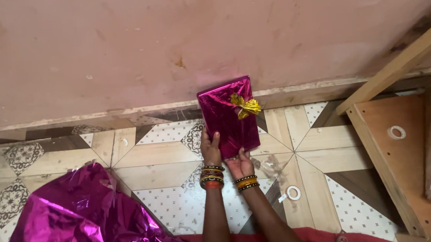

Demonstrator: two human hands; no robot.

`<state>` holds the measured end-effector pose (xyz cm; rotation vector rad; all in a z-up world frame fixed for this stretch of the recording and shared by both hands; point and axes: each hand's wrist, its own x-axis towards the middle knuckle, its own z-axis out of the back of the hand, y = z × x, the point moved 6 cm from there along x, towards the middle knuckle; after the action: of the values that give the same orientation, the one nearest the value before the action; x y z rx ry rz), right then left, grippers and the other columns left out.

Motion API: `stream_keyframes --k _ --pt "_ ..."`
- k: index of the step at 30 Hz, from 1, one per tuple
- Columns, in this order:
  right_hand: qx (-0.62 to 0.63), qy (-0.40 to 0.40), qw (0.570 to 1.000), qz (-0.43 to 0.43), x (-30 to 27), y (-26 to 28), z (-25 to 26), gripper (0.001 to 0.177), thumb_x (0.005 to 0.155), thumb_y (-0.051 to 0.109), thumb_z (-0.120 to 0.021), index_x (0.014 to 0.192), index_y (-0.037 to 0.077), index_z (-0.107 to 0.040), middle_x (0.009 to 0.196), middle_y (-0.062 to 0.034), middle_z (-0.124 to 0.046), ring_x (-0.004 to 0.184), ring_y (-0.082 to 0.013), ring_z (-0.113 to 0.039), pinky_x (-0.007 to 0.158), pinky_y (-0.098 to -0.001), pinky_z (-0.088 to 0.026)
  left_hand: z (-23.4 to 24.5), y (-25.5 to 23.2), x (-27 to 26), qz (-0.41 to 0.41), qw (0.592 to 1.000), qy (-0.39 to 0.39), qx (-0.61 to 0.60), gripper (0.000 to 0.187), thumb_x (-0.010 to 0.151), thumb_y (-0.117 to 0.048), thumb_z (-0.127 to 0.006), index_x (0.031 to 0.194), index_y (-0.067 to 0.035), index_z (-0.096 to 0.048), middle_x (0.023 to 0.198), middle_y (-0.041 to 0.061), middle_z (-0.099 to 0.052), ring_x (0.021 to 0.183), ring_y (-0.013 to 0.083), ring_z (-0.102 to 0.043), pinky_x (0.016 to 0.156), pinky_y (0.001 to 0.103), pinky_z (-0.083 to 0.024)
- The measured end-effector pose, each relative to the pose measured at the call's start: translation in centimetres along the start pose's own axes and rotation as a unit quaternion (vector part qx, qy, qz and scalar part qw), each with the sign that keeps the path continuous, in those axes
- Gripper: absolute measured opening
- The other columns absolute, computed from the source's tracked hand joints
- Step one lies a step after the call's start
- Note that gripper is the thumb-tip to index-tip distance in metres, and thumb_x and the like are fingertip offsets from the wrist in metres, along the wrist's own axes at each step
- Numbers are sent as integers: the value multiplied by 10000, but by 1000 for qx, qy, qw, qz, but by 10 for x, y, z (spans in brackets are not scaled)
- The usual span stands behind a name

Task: The person wraps a small rectangular box with shiny pink wrapping paper, folds the edges, and secures it with tape. They then place a gold ribbon bow on top of the wrapped gift.

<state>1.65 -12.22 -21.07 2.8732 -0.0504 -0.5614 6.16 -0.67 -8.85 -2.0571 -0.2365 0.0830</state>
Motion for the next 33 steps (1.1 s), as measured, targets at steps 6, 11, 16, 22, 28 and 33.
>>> stream_keyframes --k 6,11,16,22,28,33 --pt "-234 -88 964 -91 -2 28 -10 356 1000 86 -609 1330 36 -486 1234 -225 -632 1051 -369 -672 946 -553 -595 6 1 34 12 999 50 16 427 968 -87 -674 1375 -5 -568 1290 98 -671 1204 217 -611 1097 360 -458" --pt "-634 -200 743 71 -49 101 -58 319 969 203 -678 1196 -22 -690 935 -186 -720 748 -267 -674 672 -427 -531 -2 -2 46 4 996 69 49 458 960 -140 -681 1393 -40 -568 1322 95 -672 1229 209 -618 1115 354 -462" --pt "-743 -116 612 243 -68 109 -116 714 735 61 -816 1384 81 -517 1060 -110 -571 801 -210 -604 714 -359 -564 1 -4 39 -51 990 25 131 502 954 -137 -690 1426 -41 -546 1361 114 -645 1257 232 -607 1110 376 -461" --pt "-793 -112 543 255 -64 101 -109 638 790 82 -820 1387 157 -608 1068 -90 -603 841 -200 -608 780 -364 -561 24 31 7 -4 988 -68 140 494 979 -134 -631 1447 -20 -520 1384 129 -643 1264 244 -619 1108 375 -488" --pt "-783 -102 564 242 -57 104 -105 692 781 71 -808 1423 142 -560 1106 -81 -593 806 -203 -601 784 -349 -564 20 21 -18 -83 970 -104 205 556 962 -103 -601 1494 -11 -470 1505 167 -536 1413 291 -488 1197 419 -365" --pt "-795 -61 559 228 -55 103 -101 807 769 55 -820 1502 146 -497 1109 -140 -569 841 -210 -576 809 -342 -554 12 8 -37 -50 972 -44 224 645 989 -232 -580 1569 -62 -355 1628 160 -383 1515 313 -341 1235 428 -265"
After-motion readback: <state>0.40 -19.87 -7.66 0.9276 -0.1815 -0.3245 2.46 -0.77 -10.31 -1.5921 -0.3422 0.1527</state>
